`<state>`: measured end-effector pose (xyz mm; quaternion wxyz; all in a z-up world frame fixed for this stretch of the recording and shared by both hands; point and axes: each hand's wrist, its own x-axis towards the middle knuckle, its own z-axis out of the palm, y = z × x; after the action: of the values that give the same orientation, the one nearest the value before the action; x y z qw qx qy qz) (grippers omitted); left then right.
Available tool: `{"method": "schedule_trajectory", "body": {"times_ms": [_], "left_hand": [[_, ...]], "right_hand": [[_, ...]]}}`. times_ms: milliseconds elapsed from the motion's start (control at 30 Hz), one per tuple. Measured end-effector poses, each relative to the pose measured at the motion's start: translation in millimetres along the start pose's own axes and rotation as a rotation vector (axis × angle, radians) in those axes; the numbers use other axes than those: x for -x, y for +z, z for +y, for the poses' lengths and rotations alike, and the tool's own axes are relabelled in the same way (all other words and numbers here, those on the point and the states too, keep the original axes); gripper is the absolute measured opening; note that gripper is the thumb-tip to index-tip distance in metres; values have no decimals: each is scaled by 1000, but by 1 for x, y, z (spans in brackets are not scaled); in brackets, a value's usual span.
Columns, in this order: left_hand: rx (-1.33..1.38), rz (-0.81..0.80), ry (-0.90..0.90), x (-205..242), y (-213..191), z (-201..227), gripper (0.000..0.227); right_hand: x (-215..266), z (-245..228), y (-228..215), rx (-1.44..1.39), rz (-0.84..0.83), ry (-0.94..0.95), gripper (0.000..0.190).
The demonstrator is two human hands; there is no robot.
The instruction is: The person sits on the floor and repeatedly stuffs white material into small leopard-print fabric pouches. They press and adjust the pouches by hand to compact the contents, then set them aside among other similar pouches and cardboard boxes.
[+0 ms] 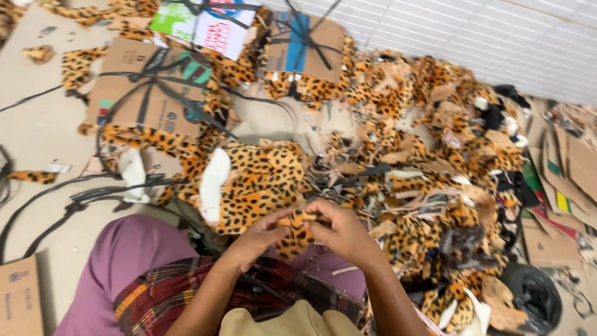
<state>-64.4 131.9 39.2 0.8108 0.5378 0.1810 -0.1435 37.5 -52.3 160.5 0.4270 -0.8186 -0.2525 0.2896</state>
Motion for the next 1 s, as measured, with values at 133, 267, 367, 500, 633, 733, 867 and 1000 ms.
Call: {"method": "schedule_trajectory", "body": {"times_ms": [133,267,367,500,633,733,867,1000], "left_hand": [[145,216,17,-6,-58,-12,58],[272,429,112,-25,-112,-15,57],[225,539,181,-43,-135,-7,56],[44,642,138,-50,-138,18,67],[-227,629,31,-67,-144,4,78],[-249,602,-36,-44,-126,32,77],[-698,505,-158,-48,-119,18,76],[-1000,413,-295,-60,-112,-8,74]], "right_hand": [[-63,-26,21,19,-98,103,27],[-138,-16,47,16,-72,55,29],[-200,-1,64,94,-94,79,32],[-267,14,84,315,-190,139,33],[-269,-1,104,522,-156,97,36],[-255,18,126,783,-13,-124,39],[-225,56,159,877,3,-214,55],[-211,71,172,1007,56,-263,51]]}}
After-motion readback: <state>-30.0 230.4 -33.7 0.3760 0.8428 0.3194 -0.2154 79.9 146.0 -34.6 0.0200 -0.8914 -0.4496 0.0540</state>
